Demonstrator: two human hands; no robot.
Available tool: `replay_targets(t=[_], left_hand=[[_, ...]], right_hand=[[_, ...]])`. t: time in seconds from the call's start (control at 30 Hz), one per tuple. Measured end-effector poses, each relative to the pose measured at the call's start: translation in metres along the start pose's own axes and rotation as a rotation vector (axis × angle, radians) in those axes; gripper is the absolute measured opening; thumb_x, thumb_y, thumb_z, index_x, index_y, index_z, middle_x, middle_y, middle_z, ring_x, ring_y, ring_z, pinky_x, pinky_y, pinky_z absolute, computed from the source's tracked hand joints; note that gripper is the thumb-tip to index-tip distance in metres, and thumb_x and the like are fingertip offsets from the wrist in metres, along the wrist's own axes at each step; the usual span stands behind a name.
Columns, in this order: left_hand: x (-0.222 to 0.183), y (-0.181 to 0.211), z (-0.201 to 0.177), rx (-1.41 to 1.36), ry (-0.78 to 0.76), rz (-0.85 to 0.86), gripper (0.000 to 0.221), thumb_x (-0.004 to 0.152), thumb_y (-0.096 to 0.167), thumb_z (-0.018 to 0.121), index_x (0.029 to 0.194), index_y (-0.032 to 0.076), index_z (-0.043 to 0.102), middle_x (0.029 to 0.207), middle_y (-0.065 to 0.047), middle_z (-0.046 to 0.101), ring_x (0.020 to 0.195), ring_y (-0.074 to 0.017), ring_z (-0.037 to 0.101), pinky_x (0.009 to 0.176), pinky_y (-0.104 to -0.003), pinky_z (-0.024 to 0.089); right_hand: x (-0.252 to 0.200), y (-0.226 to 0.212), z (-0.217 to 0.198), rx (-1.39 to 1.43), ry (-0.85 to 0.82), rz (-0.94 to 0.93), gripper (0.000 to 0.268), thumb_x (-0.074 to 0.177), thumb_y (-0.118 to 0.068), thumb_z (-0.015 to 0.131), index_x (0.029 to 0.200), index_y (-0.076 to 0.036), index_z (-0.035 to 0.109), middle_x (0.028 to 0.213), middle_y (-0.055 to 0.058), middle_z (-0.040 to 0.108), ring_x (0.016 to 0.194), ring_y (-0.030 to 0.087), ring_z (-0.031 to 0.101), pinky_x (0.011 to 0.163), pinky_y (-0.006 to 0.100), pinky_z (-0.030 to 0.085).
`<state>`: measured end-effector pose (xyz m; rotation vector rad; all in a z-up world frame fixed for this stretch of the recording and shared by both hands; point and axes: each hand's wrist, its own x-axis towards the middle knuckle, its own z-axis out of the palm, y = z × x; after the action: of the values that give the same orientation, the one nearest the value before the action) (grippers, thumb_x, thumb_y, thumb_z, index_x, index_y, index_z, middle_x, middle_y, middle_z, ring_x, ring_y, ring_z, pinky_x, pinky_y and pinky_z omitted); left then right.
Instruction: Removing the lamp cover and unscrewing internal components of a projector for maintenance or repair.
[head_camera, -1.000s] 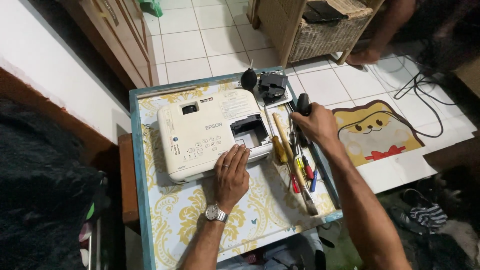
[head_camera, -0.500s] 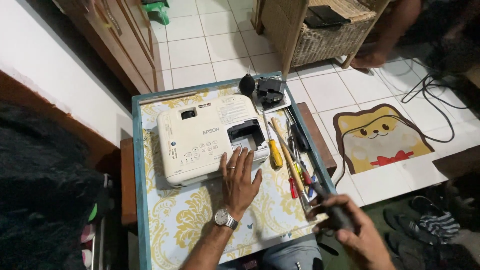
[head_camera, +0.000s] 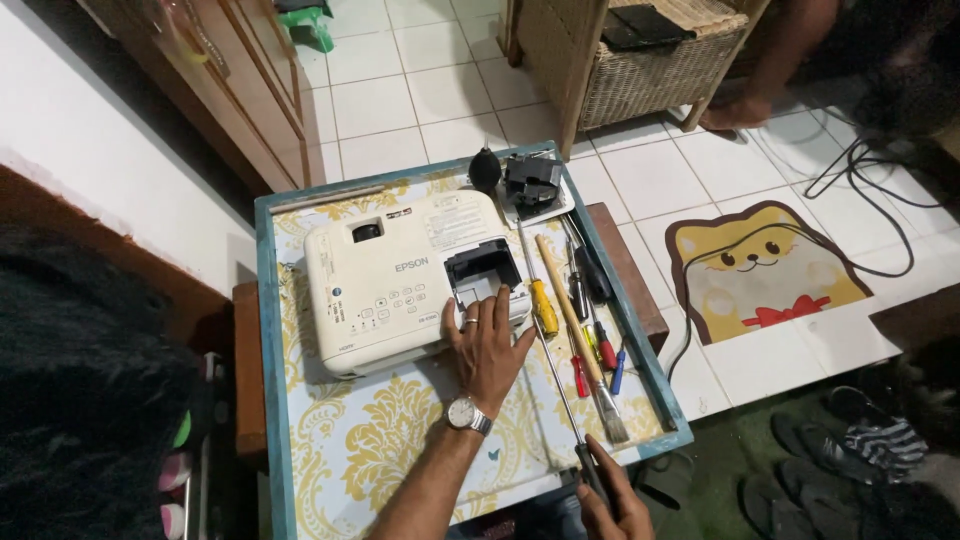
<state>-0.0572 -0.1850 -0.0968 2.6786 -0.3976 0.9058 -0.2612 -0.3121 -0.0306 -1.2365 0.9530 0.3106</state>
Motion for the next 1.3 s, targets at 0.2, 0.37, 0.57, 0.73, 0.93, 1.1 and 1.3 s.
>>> replay_targets(t=[0.2, 0.37, 0.57, 0.73, 0.93, 1.1, 1.3], left_hand=[[0.000, 0.000, 0.002, -0.011, 0.053, 0.011, 0.079, 0.084, 0.067, 0.074, 0.136, 0.009, 0.061, 0.111, -0.004, 0.066, 0.101, -0.0214, 0.061, 0.114, -0.054, 0.033], [0.002, 0.000, -0.001, 0.003, 0.049, 0.019, 0.080, 0.085, 0.069, 0.073, 0.136, 0.009, 0.061, 0.111, -0.004, 0.066, 0.100, -0.0210, 0.061, 0.114, -0.053, 0.034], [0.001, 0.001, 0.002, -0.024, 0.035, -0.006, 0.082, 0.076, 0.058, 0.086, 0.137, 0.010, 0.059, 0.112, -0.005, 0.067, 0.101, -0.0210, 0.061, 0.115, -0.054, 0.033], [0.002, 0.003, 0.001, -0.043, 0.063, -0.022, 0.075, 0.078, 0.055, 0.086, 0.132, 0.009, 0.061, 0.108, -0.005, 0.067, 0.097, -0.0215, 0.061, 0.114, -0.054, 0.034], [-0.001, 0.000, 0.007, -0.012, 0.055, -0.012, 0.078, 0.078, 0.058, 0.084, 0.135, 0.010, 0.061, 0.111, -0.005, 0.067, 0.100, -0.0209, 0.061, 0.115, -0.054, 0.032], [0.002, 0.001, -0.001, 0.012, 0.071, 0.018, 0.075, 0.087, 0.066, 0.073, 0.134, 0.009, 0.063, 0.110, -0.004, 0.066, 0.100, -0.0211, 0.061, 0.115, -0.053, 0.034], [0.003, 0.002, -0.002, -0.005, 0.078, 0.004, 0.071, 0.090, 0.064, 0.070, 0.136, 0.010, 0.061, 0.108, -0.004, 0.068, 0.098, -0.0215, 0.063, 0.114, -0.053, 0.034]], right_hand=[[0.017, 0.037, -0.013, -0.025, 0.055, -0.092, 0.060, 0.092, -0.007, 0.070, 0.150, -0.023, 0.064, 0.130, 0.009, 0.074, 0.068, 0.023, 0.046, 0.068, 0.043, 0.035], [0.023, 0.048, -0.010, -0.088, 0.126, -0.172, 0.057, 0.086, -0.015, 0.074, 0.142, -0.023, 0.073, 0.123, 0.008, 0.079, 0.067, 0.020, 0.050, 0.067, 0.035, 0.040], [0.019, 0.033, -0.003, 0.130, 0.093, -0.136, 0.056, 0.092, -0.006, 0.068, 0.147, -0.016, 0.069, 0.102, 0.017, 0.067, 0.058, 0.021, 0.028, 0.057, 0.038, 0.029], [0.025, 0.020, -0.008, 0.211, 0.005, -0.151, 0.059, 0.093, -0.002, 0.063, 0.151, -0.012, 0.064, 0.099, 0.023, 0.070, 0.048, 0.018, 0.027, 0.050, 0.033, 0.023], [0.005, 0.006, 0.004, 0.261, 0.102, -0.028, 0.058, 0.090, -0.003, 0.065, 0.148, -0.010, 0.066, 0.136, 0.021, 0.071, 0.072, 0.023, 0.042, 0.067, 0.035, 0.032], [-0.001, 0.011, 0.013, 0.318, 0.138, -0.008, 0.058, 0.089, 0.002, 0.064, 0.147, -0.005, 0.063, 0.145, 0.022, 0.066, 0.120, 0.035, 0.061, 0.087, 0.042, 0.041], [0.003, 0.002, 0.008, 0.234, 0.085, 0.060, 0.058, 0.093, -0.005, 0.064, 0.149, -0.017, 0.063, 0.138, 0.017, 0.062, 0.088, 0.035, 0.052, 0.073, 0.050, 0.031]])
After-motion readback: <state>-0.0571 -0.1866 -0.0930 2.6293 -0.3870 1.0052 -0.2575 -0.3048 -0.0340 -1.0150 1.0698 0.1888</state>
